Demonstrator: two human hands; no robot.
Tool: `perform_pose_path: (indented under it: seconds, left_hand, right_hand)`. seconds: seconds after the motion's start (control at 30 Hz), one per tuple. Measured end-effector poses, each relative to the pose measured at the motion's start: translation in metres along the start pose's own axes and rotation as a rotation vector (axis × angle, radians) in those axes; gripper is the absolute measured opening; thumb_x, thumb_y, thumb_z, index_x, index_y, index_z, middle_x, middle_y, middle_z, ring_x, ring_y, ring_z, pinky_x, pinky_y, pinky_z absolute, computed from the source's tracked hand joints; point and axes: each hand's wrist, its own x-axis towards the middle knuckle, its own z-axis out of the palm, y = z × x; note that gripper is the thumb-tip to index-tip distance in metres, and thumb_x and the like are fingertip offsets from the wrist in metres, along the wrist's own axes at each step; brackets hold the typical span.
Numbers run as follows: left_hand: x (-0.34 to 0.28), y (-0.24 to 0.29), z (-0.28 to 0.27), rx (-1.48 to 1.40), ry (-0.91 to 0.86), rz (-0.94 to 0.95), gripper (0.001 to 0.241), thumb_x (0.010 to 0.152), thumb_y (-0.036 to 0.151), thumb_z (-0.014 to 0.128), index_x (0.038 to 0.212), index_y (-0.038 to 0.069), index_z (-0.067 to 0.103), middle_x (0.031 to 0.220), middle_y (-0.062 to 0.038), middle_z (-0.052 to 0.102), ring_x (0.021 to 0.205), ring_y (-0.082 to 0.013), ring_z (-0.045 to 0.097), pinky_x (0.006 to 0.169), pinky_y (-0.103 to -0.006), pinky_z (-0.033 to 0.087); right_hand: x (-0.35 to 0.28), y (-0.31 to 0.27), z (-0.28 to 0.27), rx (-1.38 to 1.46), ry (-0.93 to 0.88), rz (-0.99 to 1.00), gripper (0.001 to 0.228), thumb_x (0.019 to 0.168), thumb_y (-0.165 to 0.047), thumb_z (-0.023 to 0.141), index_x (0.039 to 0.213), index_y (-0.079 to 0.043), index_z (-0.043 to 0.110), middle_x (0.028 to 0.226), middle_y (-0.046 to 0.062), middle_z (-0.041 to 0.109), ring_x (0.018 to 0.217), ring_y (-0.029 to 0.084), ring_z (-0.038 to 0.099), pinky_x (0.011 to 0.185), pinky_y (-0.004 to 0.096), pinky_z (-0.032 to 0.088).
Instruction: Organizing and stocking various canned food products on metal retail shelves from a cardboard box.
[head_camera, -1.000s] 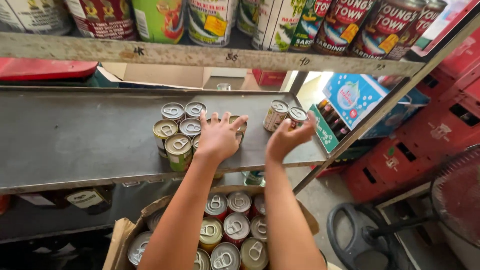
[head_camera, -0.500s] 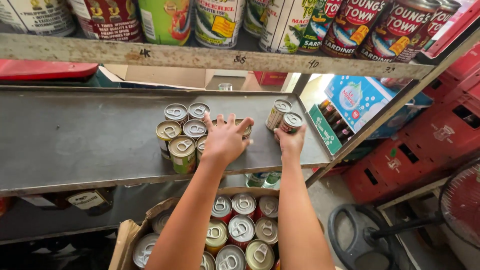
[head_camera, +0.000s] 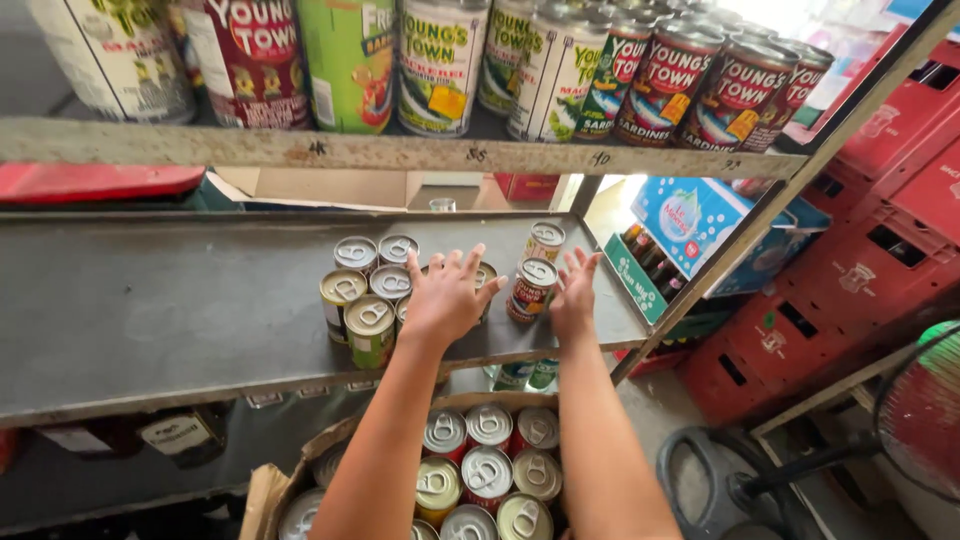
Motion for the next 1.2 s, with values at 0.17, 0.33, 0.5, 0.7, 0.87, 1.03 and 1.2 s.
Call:
perform_pose_path:
  seconds: [0.17, 0.33, 0.5, 0.7, 0.87, 1.03, 1.2]
  left_hand:
    - [-0.002, 0.005, -0.008, 0.001, -0.023, -0.007, 0.073, 0.099, 0.063, 0.039, 0.154, 0.016, 0.039, 0.145, -0.017, 0.054, 0.138, -0.0378, 0.045, 0.118, -0.0714, 0.007]
    - [-0.004, 0.008, -0.021, -0.028, -0.089, -0.035, 0.085, 0.093, 0.072, 0.045, 0.157, 0.017, 0.033, 0.148, -0.017, 0.050, 0.143, -0.0368, 0.039, 0.119, -0.0698, 0.005]
    - [-0.007, 0.010, -0.032, -0.057, -0.124, 0.017, 0.105, 0.076, 0.079, 0.062, 0.158, 0.026, 0.024, 0.156, -0.014, 0.039, 0.146, -0.0367, 0.030, 0.115, -0.0723, 0.002]
    - [-0.007, 0.009, -0.031, -0.062, -0.155, 0.038, 0.104, 0.074, 0.079, 0.065, 0.157, 0.027, 0.029, 0.158, -0.011, 0.040, 0.146, -0.0369, 0.033, 0.115, -0.0753, 0.000]
    - [-0.010, 0.017, -0.048, -0.030, -0.296, 0.028, 0.097, 0.074, 0.077, 0.063, 0.155, 0.029, 0.039, 0.156, -0.006, 0.046, 0.148, -0.0312, 0.036, 0.120, -0.0763, -0.002]
    - [-0.001, -0.007, -0.025, -0.158, -0.166, 0.136, 0.089, 0.074, 0.067, 0.076, 0.147, 0.024, 0.048, 0.153, -0.015, 0.042, 0.146, -0.0341, 0.032, 0.115, -0.0724, 0.001]
    - [0.006, -0.041, -0.059, -0.452, 0.375, 0.275, 0.049, 0.090, 0.027, 0.075, 0.135, 0.012, 0.061, 0.148, -0.019, 0.054, 0.139, -0.0356, 0.047, 0.117, -0.0605, 0.020]
  right_hand:
    - [0.033, 0.017, 0.000, 0.077, -0.254, -0.008, 0.085, 0.098, -0.073, 0.035, 0.148, -0.004, 0.041, 0.136, 0.013, 0.060, 0.121, 0.023, 0.062, 0.105, 0.039, 0.051]
    - [0.002, -0.002, 0.027, 0.095, -0.297, 0.321, 0.083, 0.097, -0.075, 0.032, 0.122, -0.003, 0.063, 0.095, 0.011, 0.072, 0.080, 0.023, 0.072, 0.073, 0.039, 0.061]
    - [-0.033, -0.004, 0.048, 0.152, -0.375, 0.349, 0.071, 0.102, -0.066, 0.036, 0.124, -0.005, 0.065, 0.100, 0.011, 0.074, 0.082, 0.025, 0.072, 0.074, 0.040, 0.061]
    - [-0.057, -0.003, 0.047, 0.151, -0.508, 0.287, 0.060, 0.111, -0.049, 0.043, 0.139, 0.002, 0.060, 0.127, 0.018, 0.069, 0.107, 0.028, 0.070, 0.093, 0.042, 0.056]
    - [-0.085, -0.028, 0.063, 0.210, -0.449, 0.427, 0.061, 0.104, -0.052, 0.041, 0.134, -0.002, 0.060, 0.124, 0.017, 0.071, 0.105, 0.029, 0.072, 0.093, 0.043, 0.058]
    - [-0.069, -0.003, 0.048, 0.232, -0.585, 0.331, 0.061, 0.108, -0.053, 0.044, 0.136, -0.001, 0.061, 0.117, 0.018, 0.071, 0.096, 0.028, 0.071, 0.083, 0.041, 0.056]
    - [0.004, 0.070, -0.008, -0.336, -0.271, -0.201, 0.055, 0.110, -0.042, 0.051, 0.137, 0.005, 0.063, 0.121, 0.017, 0.066, 0.109, 0.025, 0.061, 0.097, 0.041, 0.050]
